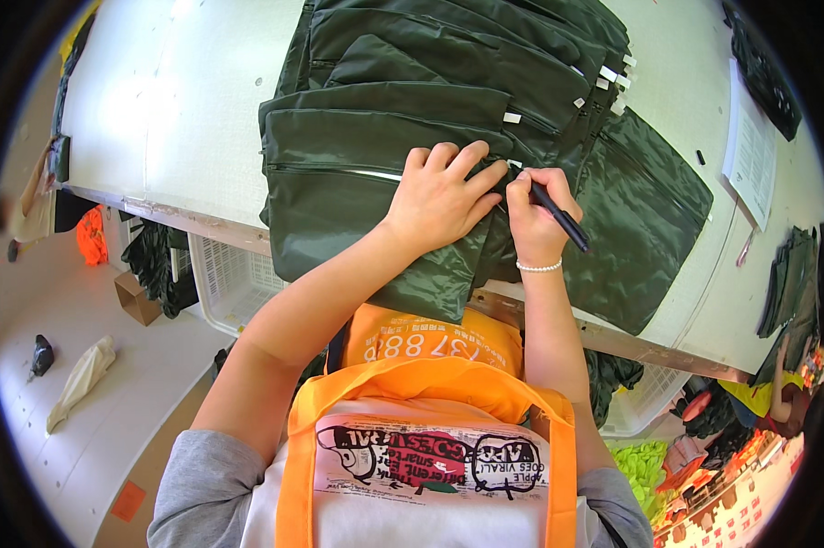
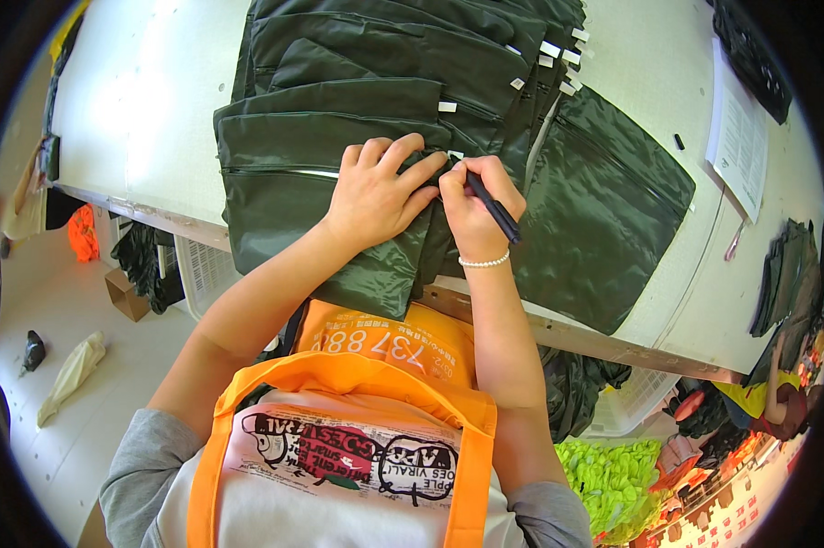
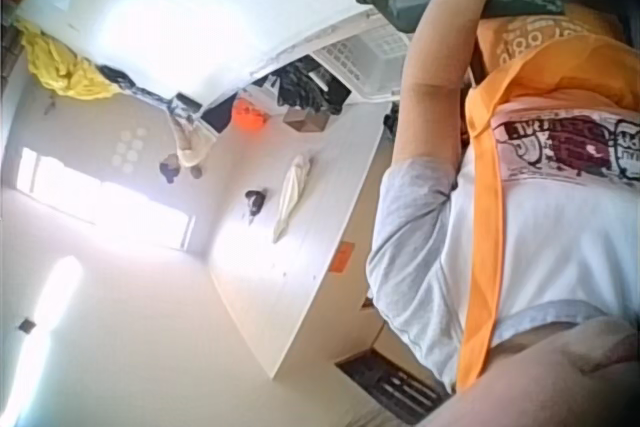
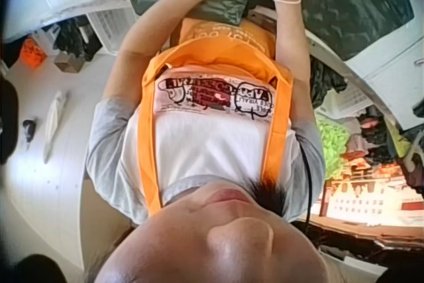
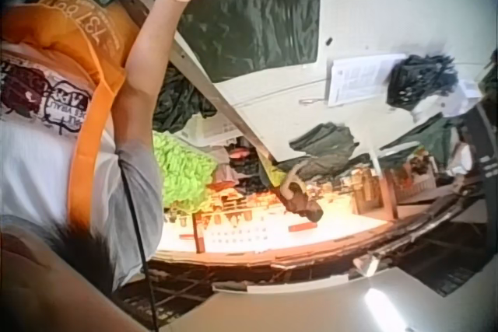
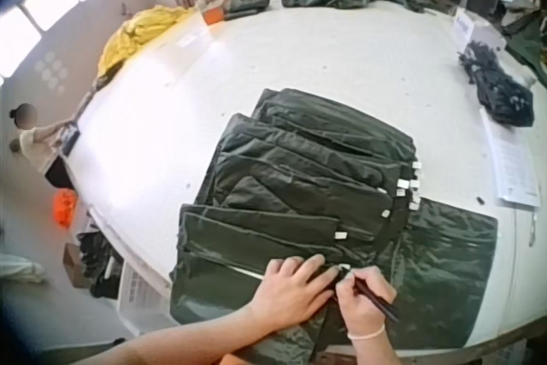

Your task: The person folds green pouches, places a paper insert inside each, and stacks them. Then the person writes on the white tags of a stack of green pouches using a black marker.

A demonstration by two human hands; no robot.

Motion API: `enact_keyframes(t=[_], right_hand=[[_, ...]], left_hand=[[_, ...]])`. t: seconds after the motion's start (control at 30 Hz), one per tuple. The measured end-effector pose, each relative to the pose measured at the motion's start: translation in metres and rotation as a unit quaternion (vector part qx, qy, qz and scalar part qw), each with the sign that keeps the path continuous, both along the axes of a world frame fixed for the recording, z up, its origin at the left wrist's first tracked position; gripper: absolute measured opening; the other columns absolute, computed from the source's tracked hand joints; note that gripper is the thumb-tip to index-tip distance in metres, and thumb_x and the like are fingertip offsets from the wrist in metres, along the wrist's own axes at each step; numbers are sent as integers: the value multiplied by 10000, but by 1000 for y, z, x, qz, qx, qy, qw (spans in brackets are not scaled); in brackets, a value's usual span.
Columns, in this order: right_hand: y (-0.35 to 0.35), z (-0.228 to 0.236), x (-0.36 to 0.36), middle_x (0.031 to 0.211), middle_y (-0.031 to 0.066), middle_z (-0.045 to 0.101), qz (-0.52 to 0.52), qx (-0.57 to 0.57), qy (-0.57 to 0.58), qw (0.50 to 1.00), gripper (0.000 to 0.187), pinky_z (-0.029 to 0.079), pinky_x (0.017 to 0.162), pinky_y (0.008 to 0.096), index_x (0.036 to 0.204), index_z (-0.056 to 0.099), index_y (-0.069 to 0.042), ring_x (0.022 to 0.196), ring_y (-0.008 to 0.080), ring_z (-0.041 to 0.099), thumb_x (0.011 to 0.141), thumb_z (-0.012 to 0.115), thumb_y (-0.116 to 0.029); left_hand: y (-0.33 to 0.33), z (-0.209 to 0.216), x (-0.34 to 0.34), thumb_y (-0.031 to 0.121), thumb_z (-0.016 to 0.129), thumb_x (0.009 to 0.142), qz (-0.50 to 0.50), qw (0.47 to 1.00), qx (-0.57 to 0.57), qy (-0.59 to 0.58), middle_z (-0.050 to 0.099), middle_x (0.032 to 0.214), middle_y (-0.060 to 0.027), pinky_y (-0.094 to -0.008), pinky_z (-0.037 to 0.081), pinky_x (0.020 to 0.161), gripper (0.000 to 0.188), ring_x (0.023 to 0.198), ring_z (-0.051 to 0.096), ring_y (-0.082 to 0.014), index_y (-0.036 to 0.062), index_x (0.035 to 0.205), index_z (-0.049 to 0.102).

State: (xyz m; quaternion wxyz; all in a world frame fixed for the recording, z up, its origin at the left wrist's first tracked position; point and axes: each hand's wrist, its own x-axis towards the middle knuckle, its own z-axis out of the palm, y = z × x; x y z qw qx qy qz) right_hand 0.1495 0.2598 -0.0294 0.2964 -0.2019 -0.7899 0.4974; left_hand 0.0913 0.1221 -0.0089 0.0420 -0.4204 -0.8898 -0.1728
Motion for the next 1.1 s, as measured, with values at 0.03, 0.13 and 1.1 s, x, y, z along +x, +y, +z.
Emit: enact_keyframes(t=[0.03, 0.13, 1.1], right_hand=[[0, 0, 0, 560, 41, 555, 3, -3, 3, 1000, 84, 437, 482, 234, 734, 595, -23, 479, 91, 512, 766, 671, -37], [2, -3, 2, 547, 31, 530, 9, 1, -12, 1000, 93, 417, 470, 229, 724, 590, -24, 468, 86, 482, 759, 675, -35], [214, 14, 135, 900, 100, 627, -199, 196, -211, 937, 120, 471, 828, 326, 995, 536, -48, 877, 240, 602, 890, 546, 9]], left_hand=[[0, 0, 0, 345, 641, 826, 0, 1000, -1, 1, 532, 1160, 19, -374, 381, 770, 338, 954, 504, -213, 240, 1147, 627], [0, 0, 0, 343, 643, 824, 0, 1000, -1, 0, 533, 1159, 19, -373, 381, 769, 339, 953, 504, -214, 239, 1146, 627], [-6, 4, -15, 405, 591, 886, -25, 999, -17, -30, 322, 1534, -11, -534, 146, 1147, 612, 1418, 275, -239, 207, 1437, 412]])
